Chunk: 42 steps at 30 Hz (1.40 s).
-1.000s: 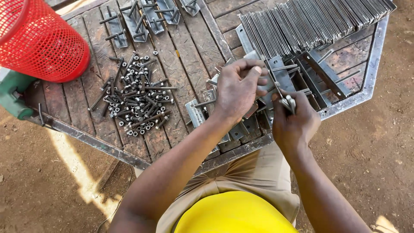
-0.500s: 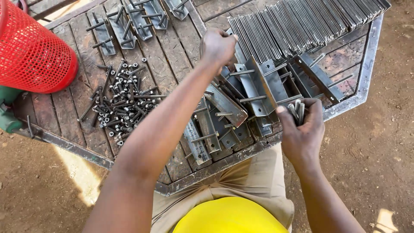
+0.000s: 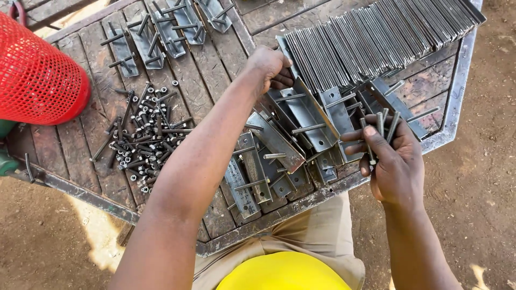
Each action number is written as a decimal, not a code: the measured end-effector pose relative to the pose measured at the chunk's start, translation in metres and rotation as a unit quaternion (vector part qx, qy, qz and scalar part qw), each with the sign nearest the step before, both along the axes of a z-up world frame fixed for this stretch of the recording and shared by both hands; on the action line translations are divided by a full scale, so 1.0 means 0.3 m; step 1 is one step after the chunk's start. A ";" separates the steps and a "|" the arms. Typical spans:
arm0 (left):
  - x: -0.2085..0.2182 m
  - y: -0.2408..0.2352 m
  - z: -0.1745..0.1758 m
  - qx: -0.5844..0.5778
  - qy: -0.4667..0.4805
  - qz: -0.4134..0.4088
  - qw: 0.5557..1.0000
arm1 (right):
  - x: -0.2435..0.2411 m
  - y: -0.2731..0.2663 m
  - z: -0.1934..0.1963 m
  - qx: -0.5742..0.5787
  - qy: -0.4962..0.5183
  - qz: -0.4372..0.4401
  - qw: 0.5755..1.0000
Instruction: A person is manually inserting metal bolts into holes in metal brackets on a workbench in a fabrication setting.
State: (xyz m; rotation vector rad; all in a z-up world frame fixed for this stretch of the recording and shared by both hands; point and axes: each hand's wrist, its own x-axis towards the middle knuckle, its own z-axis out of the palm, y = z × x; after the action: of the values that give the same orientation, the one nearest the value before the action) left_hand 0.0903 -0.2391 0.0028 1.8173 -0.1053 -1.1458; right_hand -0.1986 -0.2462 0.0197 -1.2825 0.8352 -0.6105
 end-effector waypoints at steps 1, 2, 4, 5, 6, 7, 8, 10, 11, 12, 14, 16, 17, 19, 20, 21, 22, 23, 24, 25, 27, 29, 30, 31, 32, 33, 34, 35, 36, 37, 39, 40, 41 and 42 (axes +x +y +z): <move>-0.004 0.013 -0.002 0.001 0.000 0.002 1.000 | 0.001 0.004 0.003 0.001 0.000 0.002 1.000; -0.006 0.021 -0.002 -0.029 -0.007 0.014 0.999 | 0.004 0.006 0.007 -0.004 0.001 0.000 1.000; -0.009 0.034 -0.009 -0.060 -0.013 0.024 0.998 | 0.007 0.008 0.014 -0.011 0.001 -0.004 1.000; -0.009 0.040 -0.017 -0.085 -0.018 0.054 0.995 | 0.008 0.010 0.017 -0.016 0.006 -0.002 1.000; -0.011 0.049 -0.025 -0.110 -0.021 0.086 0.990 | 0.008 0.012 0.021 -0.022 0.012 0.001 1.000; -0.009 0.054 -0.048 -0.112 -0.020 0.084 0.990 | 0.002 0.014 0.018 -0.023 0.013 0.000 1.000; -0.001 0.064 -0.069 -0.148 -0.055 0.075 0.985 | 0.002 0.017 0.013 -0.021 0.013 -0.007 1.000; 0.008 0.072 -0.103 -0.184 -0.089 0.066 0.977 | 0.003 0.021 0.004 -0.018 0.015 -0.014 1.000; 0.008 0.071 -0.117 -0.206 -0.106 0.070 0.970 | 0.003 0.021 0.000 -0.019 0.011 -0.017 1.000; 0.015 0.071 -0.126 -0.229 -0.126 0.074 0.962 | 0.009 0.022 -0.006 -0.019 0.005 -0.019 1.000; 0.028 0.043 -0.153 -0.238 -0.134 0.088 0.958 | 0.013 0.033 -0.001 -0.019 0.002 -0.016 1.000; 0.052 0.018 -0.189 -0.250 -0.141 0.099 0.953 | 0.016 0.047 0.007 -0.020 0.000 -0.016 1.000; 0.071 0.007 -0.210 -0.250 -0.170 0.118 0.946 | 0.017 0.055 0.011 -0.007 -0.015 -0.016 1.000; 0.084 0.004 -0.212 -0.253 -0.196 0.134 0.938 | 0.017 0.059 0.021 0.004 -0.028 -0.019 0.999; 0.080 0.020 -0.194 -0.255 -0.213 0.132 0.934 | 0.017 0.060 0.023 0.030 -0.033 -0.026 0.999; 0.077 0.037 -0.176 -0.258 -0.231 0.130 0.929 | 0.017 0.060 0.025 0.055 -0.039 -0.033 0.997; 0.096 0.034 -0.198 -0.259 -0.231 0.129 0.929 | 0.025 0.058 0.030 0.054 -0.040 -0.033 0.997; 0.114 0.031 -0.221 -0.306 -0.314 0.141 0.888 | 0.033 0.057 0.036 0.045 -0.035 -0.029 0.998; 0.128 0.032 -0.248 -0.349 -0.391 0.150 0.838 | 0.037 0.058 0.041 0.037 -0.029 -0.025 0.999; 0.112 0.059 -0.210 -0.350 -0.390 0.151 0.838 | 0.033 0.059 0.047 0.036 -0.028 -0.025 0.999; 0.089 0.113 -0.129 -0.389 -0.441 0.109 0.802 | 0.034 0.054 0.063 0.000 -0.027 0.023 0.999; 0.032 0.179 -0.068 -0.423 -0.413 0.091 0.801 | 0.049 0.059 0.078 -0.017 -0.049 0.037 0.998; 0.003 0.208 -0.036 -0.459 -0.383 0.070 0.799 | 0.056 0.060 0.086 -0.036 -0.070 0.049 0.996; -0.031 0.245 -0.015 -0.459 -0.384 0.072 0.798 | 0.077 0.062 0.102 -0.036 -0.071 0.051 0.996; -0.067 0.283 0.004 -0.474 -0.312 0.048 0.822 | 0.095 0.066 0.118 -0.086 -0.056 0.076 0.992; -0.103 0.321 0.024 -0.486 -0.238 0.023 0.840 | 0.113 0.071 0.134 -0.136 -0.042 0.100 0.985; -0.143 0.354 0.035 -0.487 -0.237 0.026 0.840 | 0.133 0.076 0.159 -0.137 -0.040 0.102 0.985; -0.183 0.389 0.046 -0.472 -0.246 0.006 0.846 | 0.154 0.083 0.184 -0.214 0.009 0.120 0.969; -0.216 0.426 0.060 -0.457 -0.258 -0.014 0.851 | 0.182 0.091 0.207 -0.291 0.054 0.138 0.945; -0.240 0.456 0.073 -0.457 -0.261 -0.011 0.851 | 0.197 0.098 0.220 -0.292 0.052 0.140 0.945; -0.289 0.518 0.100 -0.437 -0.294 -0.038 0.849 | 0.227 0.114 0.245 -0.315 0.092 0.170 0.929; -0.301 0.538 0.107 -0.437 -0.296 -0.035 0.849 | 0.235 0.127 0.259 -0.316 0.090 0.172 0.929; -0.313 0.558 0.114 -0.421 -0.309 -0.038 0.852 | 0.243 0.140 0.272 -0.315 0.103 0.176 0.927; -0.326 0.579 0.120 -0.403 -0.321 -0.042 0.856 | 0.250 0.155 0.284 -0.314 0.116 0.179 0.925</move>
State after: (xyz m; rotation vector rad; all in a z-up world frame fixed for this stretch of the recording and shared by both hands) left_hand -0.0076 -0.0653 0.0388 1.3354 -0.9222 -0.3722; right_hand -0.1237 -0.1997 0.1048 -2.0708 0.5804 -0.4459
